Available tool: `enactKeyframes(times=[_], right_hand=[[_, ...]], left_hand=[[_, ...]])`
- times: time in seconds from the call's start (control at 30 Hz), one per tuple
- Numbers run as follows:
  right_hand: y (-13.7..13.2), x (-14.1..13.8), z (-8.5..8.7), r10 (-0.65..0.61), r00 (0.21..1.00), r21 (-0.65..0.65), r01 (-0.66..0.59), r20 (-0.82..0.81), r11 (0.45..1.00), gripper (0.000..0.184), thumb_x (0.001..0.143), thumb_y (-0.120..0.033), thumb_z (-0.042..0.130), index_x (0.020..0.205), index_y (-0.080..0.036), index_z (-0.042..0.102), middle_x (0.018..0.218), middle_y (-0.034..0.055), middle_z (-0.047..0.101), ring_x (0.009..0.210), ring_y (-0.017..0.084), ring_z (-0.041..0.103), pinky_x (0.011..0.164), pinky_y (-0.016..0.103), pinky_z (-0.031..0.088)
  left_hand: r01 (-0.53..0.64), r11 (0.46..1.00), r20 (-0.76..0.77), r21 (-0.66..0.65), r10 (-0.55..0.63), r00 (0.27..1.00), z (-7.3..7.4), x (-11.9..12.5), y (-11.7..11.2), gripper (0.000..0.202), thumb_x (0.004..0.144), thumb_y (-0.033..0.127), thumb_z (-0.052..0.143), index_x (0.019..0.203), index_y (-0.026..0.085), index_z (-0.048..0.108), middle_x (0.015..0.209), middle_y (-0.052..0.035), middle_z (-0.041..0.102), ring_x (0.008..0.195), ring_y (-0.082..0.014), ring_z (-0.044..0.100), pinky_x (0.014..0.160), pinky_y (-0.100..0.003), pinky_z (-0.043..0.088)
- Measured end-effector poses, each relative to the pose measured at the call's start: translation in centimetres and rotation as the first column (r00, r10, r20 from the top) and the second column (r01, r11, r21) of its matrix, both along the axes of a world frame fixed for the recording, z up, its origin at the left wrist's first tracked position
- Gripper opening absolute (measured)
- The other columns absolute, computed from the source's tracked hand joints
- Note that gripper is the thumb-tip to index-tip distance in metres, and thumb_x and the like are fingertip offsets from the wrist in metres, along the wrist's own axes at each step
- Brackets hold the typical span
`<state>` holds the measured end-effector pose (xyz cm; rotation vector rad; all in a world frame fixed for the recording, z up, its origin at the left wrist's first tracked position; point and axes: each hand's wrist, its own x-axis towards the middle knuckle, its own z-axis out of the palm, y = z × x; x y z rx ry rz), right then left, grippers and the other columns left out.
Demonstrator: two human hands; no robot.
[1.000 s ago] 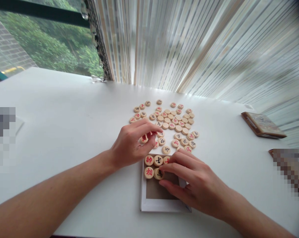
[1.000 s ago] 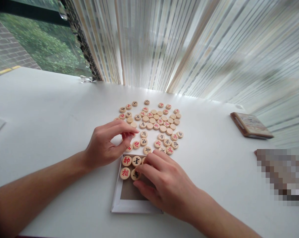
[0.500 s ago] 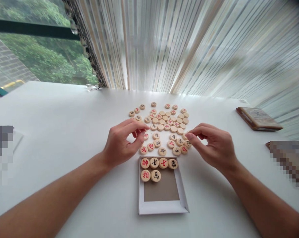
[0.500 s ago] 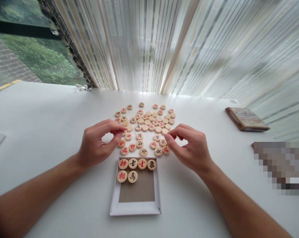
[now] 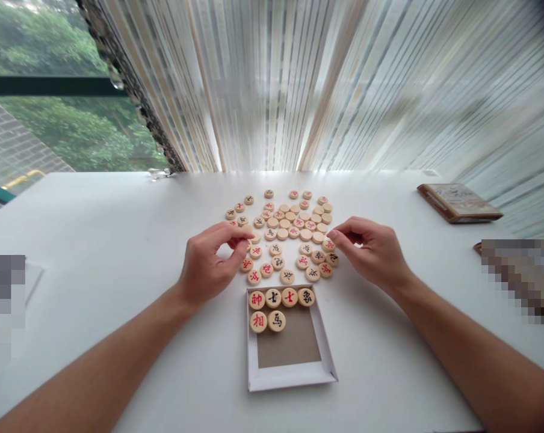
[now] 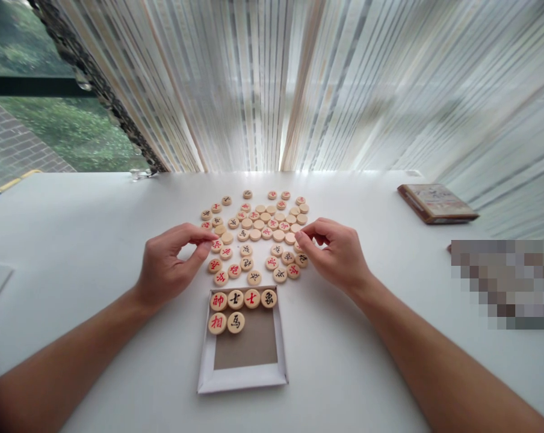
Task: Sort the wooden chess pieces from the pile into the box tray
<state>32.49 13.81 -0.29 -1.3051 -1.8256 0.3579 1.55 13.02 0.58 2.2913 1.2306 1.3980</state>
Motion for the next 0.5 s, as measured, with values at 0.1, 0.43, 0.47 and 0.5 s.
enactKeyframes(times=[0.1, 0.43, 0.47, 0.5], right_hand=[[0.06, -0.01, -0.09, 0.006, 1.000, -0.016, -0.006, -0.007, 1.000, 0.023, 0.095, -0.034, 0.069, 0.078, -0.020, 0.075, 0.072, 0.0035, 0.070, 0.062, 0.017, 0.054, 0.057, 0.032, 0.042], [0.10, 0.03, -0.16, 0.013, 1.000, -0.050, -0.013, -0.003, 0.999, 0.023, 0.095, -0.035, 0.069, 0.078, -0.020, 0.076, 0.071, 0.0034, 0.070, 0.060, 0.017, 0.054, 0.055, 0.032, 0.041], [0.10, 0.04, -0.18, 0.014, 1.000, -0.048, -0.014, -0.003, 0.999, 0.023, 0.095, -0.035, 0.069, 0.078, -0.021, 0.076, 0.071, 0.0034, 0.070, 0.060, 0.017, 0.053, 0.055, 0.032, 0.041], [0.10, 0.05, -0.19, 0.014, 1.000, -0.045, -0.014, -0.005, 0.999, 0.023, 0.095, -0.035, 0.069, 0.078, -0.021, 0.076, 0.070, 0.0033, 0.070, 0.060, 0.017, 0.053, 0.055, 0.032, 0.041]], left_hand=[[0.018, 1.000, -0.012, -0.019, -0.018, 1.000, -0.16, -0.11, 0.03, 0.014, 0.091, 0.012, 0.066, 0.094, 0.017, 0.078, 0.087, -0.0048, 0.079, 0.078, -0.0172, 0.073, 0.074, -0.029, 0.058], [0.010, 0.999, -0.020, -0.044, -0.011, 1.000, -0.13, -0.07, 0.04, 0.013, 0.091, 0.013, 0.066, 0.093, 0.018, 0.078, 0.085, -0.0040, 0.078, 0.076, -0.0169, 0.072, 0.074, -0.029, 0.058], [0.006, 0.999, -0.019, -0.042, -0.007, 1.000, -0.12, -0.05, 0.05, 0.012, 0.090, 0.013, 0.067, 0.093, 0.018, 0.078, 0.085, -0.0041, 0.078, 0.076, -0.0170, 0.072, 0.074, -0.029, 0.058], [0.001, 0.999, -0.018, -0.040, -0.002, 1.000, -0.12, -0.05, 0.07, 0.012, 0.090, 0.013, 0.067, 0.093, 0.018, 0.078, 0.085, -0.0041, 0.078, 0.076, -0.0170, 0.071, 0.074, -0.029, 0.058]])
